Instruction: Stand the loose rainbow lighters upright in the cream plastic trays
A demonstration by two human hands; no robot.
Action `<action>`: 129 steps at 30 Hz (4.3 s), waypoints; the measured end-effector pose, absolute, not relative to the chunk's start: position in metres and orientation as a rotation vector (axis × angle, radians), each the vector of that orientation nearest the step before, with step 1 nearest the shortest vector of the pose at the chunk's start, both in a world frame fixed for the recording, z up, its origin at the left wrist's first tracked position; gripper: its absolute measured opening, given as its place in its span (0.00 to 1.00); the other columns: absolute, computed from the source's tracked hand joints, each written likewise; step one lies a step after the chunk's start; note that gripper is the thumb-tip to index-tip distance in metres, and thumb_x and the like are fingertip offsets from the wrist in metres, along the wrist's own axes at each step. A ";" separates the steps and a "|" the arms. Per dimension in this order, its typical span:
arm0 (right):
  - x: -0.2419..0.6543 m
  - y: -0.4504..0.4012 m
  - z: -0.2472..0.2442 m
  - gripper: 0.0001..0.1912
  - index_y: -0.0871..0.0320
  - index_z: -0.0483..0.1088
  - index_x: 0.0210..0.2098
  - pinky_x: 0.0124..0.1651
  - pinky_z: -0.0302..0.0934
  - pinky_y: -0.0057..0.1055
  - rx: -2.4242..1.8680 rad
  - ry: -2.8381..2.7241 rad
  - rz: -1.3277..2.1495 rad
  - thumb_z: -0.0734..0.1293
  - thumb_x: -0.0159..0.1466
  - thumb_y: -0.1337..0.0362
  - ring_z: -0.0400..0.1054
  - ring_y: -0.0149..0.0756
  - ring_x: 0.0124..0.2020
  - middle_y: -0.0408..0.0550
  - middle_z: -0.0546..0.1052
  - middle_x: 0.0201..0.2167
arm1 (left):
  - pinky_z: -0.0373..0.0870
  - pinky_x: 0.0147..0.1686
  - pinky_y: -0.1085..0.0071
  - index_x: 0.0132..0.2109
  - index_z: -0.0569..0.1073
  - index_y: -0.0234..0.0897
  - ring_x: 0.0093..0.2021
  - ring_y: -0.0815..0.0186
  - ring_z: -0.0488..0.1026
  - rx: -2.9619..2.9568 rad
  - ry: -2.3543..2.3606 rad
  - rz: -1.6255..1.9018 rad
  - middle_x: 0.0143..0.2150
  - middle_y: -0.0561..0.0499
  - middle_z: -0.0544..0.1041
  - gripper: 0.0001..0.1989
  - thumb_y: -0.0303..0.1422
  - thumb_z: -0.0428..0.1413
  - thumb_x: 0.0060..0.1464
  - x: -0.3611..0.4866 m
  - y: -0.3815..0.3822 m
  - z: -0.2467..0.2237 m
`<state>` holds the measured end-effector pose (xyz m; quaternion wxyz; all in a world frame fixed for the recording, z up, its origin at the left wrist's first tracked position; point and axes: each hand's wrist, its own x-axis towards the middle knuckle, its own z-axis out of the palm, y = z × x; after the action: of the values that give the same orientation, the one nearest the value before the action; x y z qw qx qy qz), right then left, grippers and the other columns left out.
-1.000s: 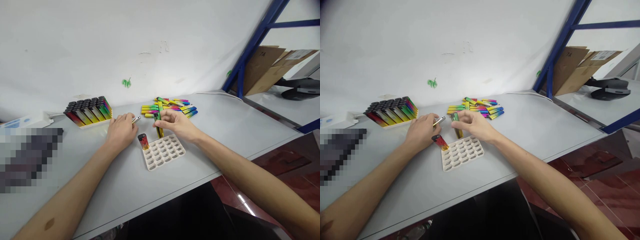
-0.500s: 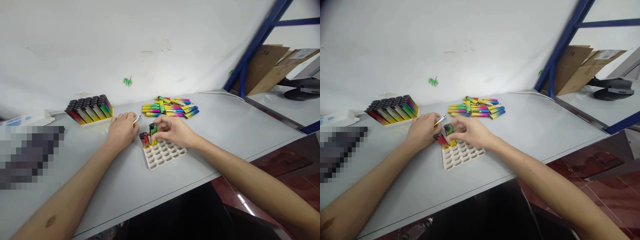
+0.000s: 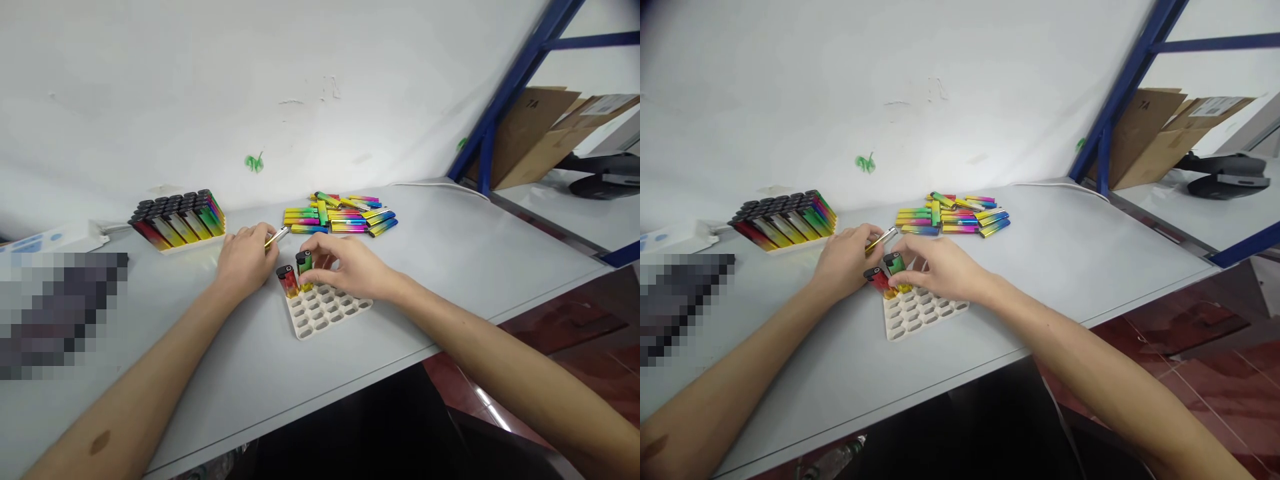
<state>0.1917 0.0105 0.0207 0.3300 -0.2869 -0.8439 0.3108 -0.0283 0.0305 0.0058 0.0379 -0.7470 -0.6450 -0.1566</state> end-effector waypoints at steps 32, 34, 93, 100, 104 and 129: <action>0.191 0.041 0.011 0.12 0.54 0.62 0.34 0.44 0.67 0.35 -0.940 -1.540 1.004 0.67 0.64 0.54 0.72 0.34 0.37 0.43 0.76 0.33 | 0.69 0.57 0.60 0.60 0.71 0.44 0.56 0.58 0.73 -2.630 -1.506 -0.998 0.54 0.48 0.78 0.20 0.42 0.49 0.66 -0.021 0.022 0.005; 0.194 0.043 0.016 0.11 0.53 0.58 0.35 0.38 0.68 0.34 -0.925 -1.319 1.153 0.64 0.66 0.57 0.71 0.31 0.30 0.39 0.74 0.29 | 0.63 0.62 0.56 0.67 0.63 0.41 0.63 0.55 0.66 -2.658 -1.522 -0.768 0.62 0.44 0.72 0.25 0.41 0.45 0.67 -0.024 0.028 0.001; 0.198 0.036 0.022 0.23 0.57 0.69 0.29 0.24 0.54 0.27 -0.912 -1.310 1.464 0.56 0.70 0.49 0.57 0.27 0.21 0.41 0.64 0.23 | 0.66 0.49 0.53 0.45 0.75 0.35 0.52 0.47 0.69 -2.295 -1.817 -0.264 0.46 0.39 0.76 0.17 0.42 0.47 0.64 -0.026 0.032 0.001; 0.204 0.032 0.025 0.12 0.56 0.74 0.35 0.47 0.63 0.32 -0.865 -1.728 1.354 0.71 0.63 0.53 0.72 0.32 0.40 0.45 0.80 0.38 | 0.65 0.48 0.55 0.45 0.72 0.36 0.52 0.47 0.70 -2.266 -1.844 -0.315 0.44 0.40 0.77 0.13 0.40 0.50 0.62 -0.025 0.029 0.007; 0.205 0.031 0.023 0.13 0.55 0.74 0.35 0.42 0.67 0.34 -0.880 -1.789 1.405 0.72 0.61 0.52 0.73 0.34 0.38 0.46 0.81 0.39 | 0.65 0.49 0.56 0.47 0.69 0.38 0.50 0.50 0.72 -2.225 -1.897 -0.400 0.43 0.43 0.77 0.11 0.39 0.51 0.62 -0.024 0.028 0.009; 0.205 0.026 0.028 0.11 0.57 0.72 0.34 0.42 0.68 0.31 -0.786 -1.870 1.428 0.64 0.68 0.57 0.71 0.34 0.40 0.47 0.77 0.40 | 0.64 0.50 0.56 0.45 0.66 0.41 0.47 0.51 0.72 -2.295 -1.899 -0.460 0.41 0.44 0.76 0.10 0.40 0.51 0.62 -0.024 0.028 0.009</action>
<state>0.2052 0.0257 0.0283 0.3246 -0.2997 -0.7130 0.5445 -0.0241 0.0276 0.0092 0.0639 -0.7598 -0.6289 -0.1522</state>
